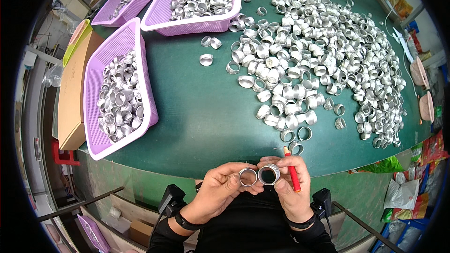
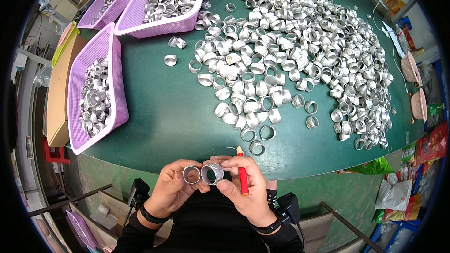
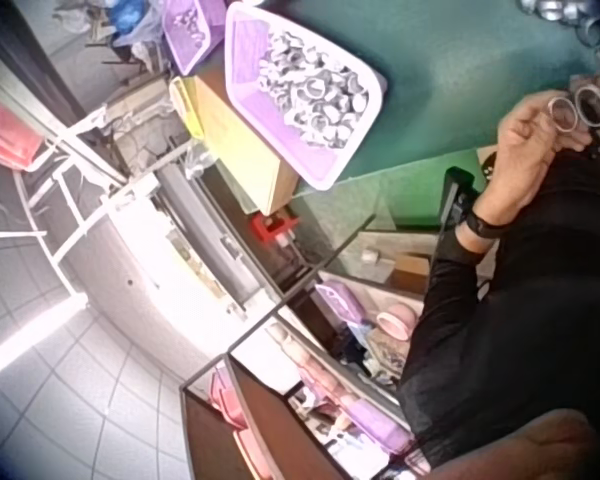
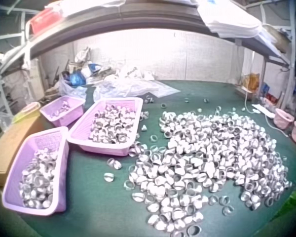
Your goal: The recorder is picking up small metal ring components, marking them with a red pen, and sorting them between a pile and pink bins.
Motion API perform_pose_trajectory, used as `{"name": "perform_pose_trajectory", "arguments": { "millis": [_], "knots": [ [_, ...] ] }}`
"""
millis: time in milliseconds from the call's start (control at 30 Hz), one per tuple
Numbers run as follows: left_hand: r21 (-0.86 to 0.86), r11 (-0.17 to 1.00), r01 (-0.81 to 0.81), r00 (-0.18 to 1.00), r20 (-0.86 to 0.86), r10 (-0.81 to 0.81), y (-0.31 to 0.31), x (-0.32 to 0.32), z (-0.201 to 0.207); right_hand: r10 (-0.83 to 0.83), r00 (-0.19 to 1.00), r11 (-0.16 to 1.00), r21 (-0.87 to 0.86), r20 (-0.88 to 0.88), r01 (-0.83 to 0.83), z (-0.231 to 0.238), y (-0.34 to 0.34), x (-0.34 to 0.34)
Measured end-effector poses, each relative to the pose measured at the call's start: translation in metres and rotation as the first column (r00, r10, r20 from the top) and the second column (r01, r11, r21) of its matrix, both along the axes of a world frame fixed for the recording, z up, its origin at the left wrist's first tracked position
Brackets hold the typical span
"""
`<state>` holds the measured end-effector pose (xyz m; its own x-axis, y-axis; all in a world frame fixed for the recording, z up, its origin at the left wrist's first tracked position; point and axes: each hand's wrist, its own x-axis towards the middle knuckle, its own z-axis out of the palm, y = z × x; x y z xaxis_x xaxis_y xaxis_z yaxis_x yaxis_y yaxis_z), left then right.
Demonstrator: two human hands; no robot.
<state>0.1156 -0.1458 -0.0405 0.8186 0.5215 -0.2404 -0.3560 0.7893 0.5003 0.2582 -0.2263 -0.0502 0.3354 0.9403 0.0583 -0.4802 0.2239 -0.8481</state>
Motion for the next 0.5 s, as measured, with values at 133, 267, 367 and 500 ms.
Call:
{"name": "perform_pose_trajectory", "arguments": {
  "millis": [133, 267, 367, 500],
  "knots": [
    [0.002, 1.0, 0.016, 0.999, 0.037, -0.016, 0.001, -0.001, 0.0, -0.033, 0.997, 0.997, -0.072, -0.067, 0.028, 0.003, -0.003, -0.003],
    [0.408, 0.907, -0.102, 0.955, -0.213, 0.204, -0.003, 0.0, 0.005, -0.112, 0.993, 0.982, -0.157, -0.033, 0.106, 0.013, -0.004, -0.002],
    [0.861, 0.433, 0.267, 0.768, -0.462, 0.443, 0.004, -0.004, 0.012, -0.059, 0.736, 0.99, -0.053, 0.675, 0.128, 0.014, -0.002, 0.006],
    [0.85, 0.415, 0.326, 0.778, -0.49, 0.393, 0.006, -0.005, 0.006, 0.012, 0.63, 0.993, -0.086, 0.776, 0.086, 0.019, 0.0, 0.008]
  ]
}}
